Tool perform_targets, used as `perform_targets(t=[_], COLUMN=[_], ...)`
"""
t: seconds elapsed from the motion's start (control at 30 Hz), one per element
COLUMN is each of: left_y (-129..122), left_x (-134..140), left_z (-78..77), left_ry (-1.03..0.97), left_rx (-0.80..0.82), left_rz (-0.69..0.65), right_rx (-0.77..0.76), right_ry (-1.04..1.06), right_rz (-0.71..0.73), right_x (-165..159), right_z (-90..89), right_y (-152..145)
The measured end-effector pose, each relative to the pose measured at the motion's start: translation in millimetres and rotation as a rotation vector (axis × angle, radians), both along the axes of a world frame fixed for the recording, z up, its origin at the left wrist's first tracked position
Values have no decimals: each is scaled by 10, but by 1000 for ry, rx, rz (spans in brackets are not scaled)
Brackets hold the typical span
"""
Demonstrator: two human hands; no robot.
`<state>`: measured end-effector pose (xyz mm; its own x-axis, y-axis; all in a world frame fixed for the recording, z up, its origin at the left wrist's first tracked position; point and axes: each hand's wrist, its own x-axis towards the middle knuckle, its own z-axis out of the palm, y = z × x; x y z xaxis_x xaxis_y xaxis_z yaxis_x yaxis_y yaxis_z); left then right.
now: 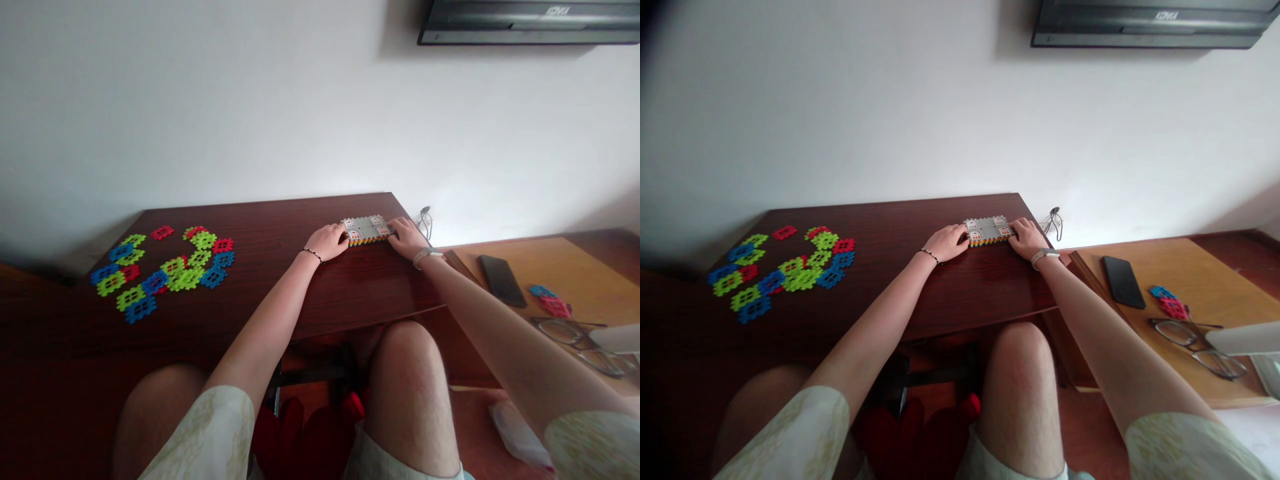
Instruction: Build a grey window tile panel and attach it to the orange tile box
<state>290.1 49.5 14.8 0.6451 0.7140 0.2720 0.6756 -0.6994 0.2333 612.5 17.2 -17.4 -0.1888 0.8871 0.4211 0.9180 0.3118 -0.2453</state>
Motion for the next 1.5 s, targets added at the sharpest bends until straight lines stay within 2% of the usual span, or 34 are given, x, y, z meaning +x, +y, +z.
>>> perform_targets(t=[0.33, 0.77, 0.9, 1.03, 1.13, 1.27, 1.4, 1.5], left_y=[6, -30, -55, -161, -336, -682, -1036, -1194], left_x=[-5, -76, -109, -204, -440, -1007, -1652, -2083], left_z=[10, 33, 95, 229, 331, 404, 379, 311], left_ry=[-14, -30, 11, 40, 17, -28, -68, -99], left_rx=[-24, -32, -53, -93, -80, -2, 61, 98], left_rz=[0, 18, 55, 66, 63, 106, 152, 226], right_rx=[24, 15, 21, 33, 25, 24, 14, 1], right_ry=[19, 79, 65, 57, 58, 43, 38, 54], right_rz=[2, -83, -95, -99, -113, -136, -149, -190], right_x=[19, 44, 37, 33, 28, 36, 67, 87], right_z=[-31, -47, -28, -31, -36, -34, -39, -41], right_y=[14, 36, 32, 42, 48, 59, 70, 73])
